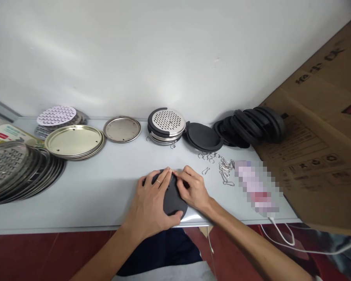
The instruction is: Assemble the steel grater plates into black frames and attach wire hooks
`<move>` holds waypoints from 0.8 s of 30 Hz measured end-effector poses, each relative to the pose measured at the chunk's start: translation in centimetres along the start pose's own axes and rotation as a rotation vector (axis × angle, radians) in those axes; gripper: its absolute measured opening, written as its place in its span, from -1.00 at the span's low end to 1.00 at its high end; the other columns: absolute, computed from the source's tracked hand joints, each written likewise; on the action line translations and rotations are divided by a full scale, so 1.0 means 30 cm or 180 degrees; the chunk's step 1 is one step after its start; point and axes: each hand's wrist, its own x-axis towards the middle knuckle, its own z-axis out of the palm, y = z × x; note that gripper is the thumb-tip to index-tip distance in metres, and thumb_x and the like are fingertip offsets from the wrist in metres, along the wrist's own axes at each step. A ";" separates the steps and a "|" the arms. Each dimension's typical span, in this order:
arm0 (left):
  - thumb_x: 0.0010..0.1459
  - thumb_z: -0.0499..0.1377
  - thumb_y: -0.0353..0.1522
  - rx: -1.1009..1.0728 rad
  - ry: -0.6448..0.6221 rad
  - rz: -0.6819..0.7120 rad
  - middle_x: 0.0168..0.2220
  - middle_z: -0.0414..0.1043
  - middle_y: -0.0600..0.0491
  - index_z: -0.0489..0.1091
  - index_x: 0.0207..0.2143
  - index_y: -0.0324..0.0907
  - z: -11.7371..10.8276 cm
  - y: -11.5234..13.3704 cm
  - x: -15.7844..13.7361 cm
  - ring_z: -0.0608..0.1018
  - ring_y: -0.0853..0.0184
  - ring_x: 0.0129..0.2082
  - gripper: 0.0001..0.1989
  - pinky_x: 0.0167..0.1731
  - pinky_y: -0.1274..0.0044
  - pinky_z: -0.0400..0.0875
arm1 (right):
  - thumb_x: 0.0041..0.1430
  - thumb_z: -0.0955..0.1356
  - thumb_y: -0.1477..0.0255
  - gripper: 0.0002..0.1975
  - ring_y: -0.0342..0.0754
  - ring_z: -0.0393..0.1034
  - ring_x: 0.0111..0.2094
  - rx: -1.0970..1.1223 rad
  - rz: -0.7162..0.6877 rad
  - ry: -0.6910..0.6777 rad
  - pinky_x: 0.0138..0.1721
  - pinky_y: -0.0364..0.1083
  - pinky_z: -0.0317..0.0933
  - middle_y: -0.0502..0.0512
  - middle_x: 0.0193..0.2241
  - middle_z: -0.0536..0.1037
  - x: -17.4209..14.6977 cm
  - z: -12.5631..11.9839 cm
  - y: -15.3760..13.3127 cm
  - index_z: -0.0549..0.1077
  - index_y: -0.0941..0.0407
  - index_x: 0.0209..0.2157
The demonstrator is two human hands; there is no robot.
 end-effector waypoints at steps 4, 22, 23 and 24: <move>-0.06 0.24 -0.05 0.0016 0.0024 -0.0001 0.35 0.14 0.00 0.07 0.33 -0.15 0.004 -0.004 0.002 0.21 -0.03 0.24 -0.07 0.17 0.16 0.09 | 0.22 0.26 0.59 -0.71 -0.11 0.26 -0.46 0.0102 0.0058 0.0189 -0.42 -0.13 0.23 0.00 -0.44 0.31 0.001 0.000 -0.005 0.54 0.10 -0.12; -0.15 0.29 -0.04 -0.0073 0.0015 -0.0018 0.34 0.15 -0.04 0.09 0.33 -0.08 -0.003 -0.005 0.007 0.24 -0.09 0.22 -0.02 0.17 0.12 0.08 | 0.30 0.26 0.50 -0.80 -0.10 0.30 -0.44 0.0213 0.0507 -0.0169 -0.38 -0.12 0.18 0.02 -0.41 0.36 0.017 -0.053 -0.026 0.52 0.11 -0.30; -0.15 0.29 -0.04 -0.0071 0.0012 -0.0025 0.34 0.15 -0.04 0.09 0.33 -0.09 -0.004 -0.006 0.007 0.24 -0.09 0.22 -0.02 0.17 0.12 0.08 | 0.31 0.25 0.50 -0.80 -0.09 0.31 -0.42 0.0223 0.0514 -0.0186 -0.36 -0.11 0.18 0.03 -0.40 0.36 0.014 -0.055 -0.028 0.52 0.11 -0.30; -0.15 0.29 -0.04 -0.0071 0.0008 -0.0034 0.34 0.16 -0.05 0.10 0.33 -0.09 -0.006 -0.006 0.007 0.24 -0.09 0.22 -0.01 0.17 0.12 0.08 | 0.31 0.25 0.50 -0.79 -0.08 0.31 -0.41 0.0239 0.0524 -0.0202 -0.33 -0.10 0.19 0.04 -0.39 0.36 0.012 -0.057 -0.029 0.52 0.11 -0.29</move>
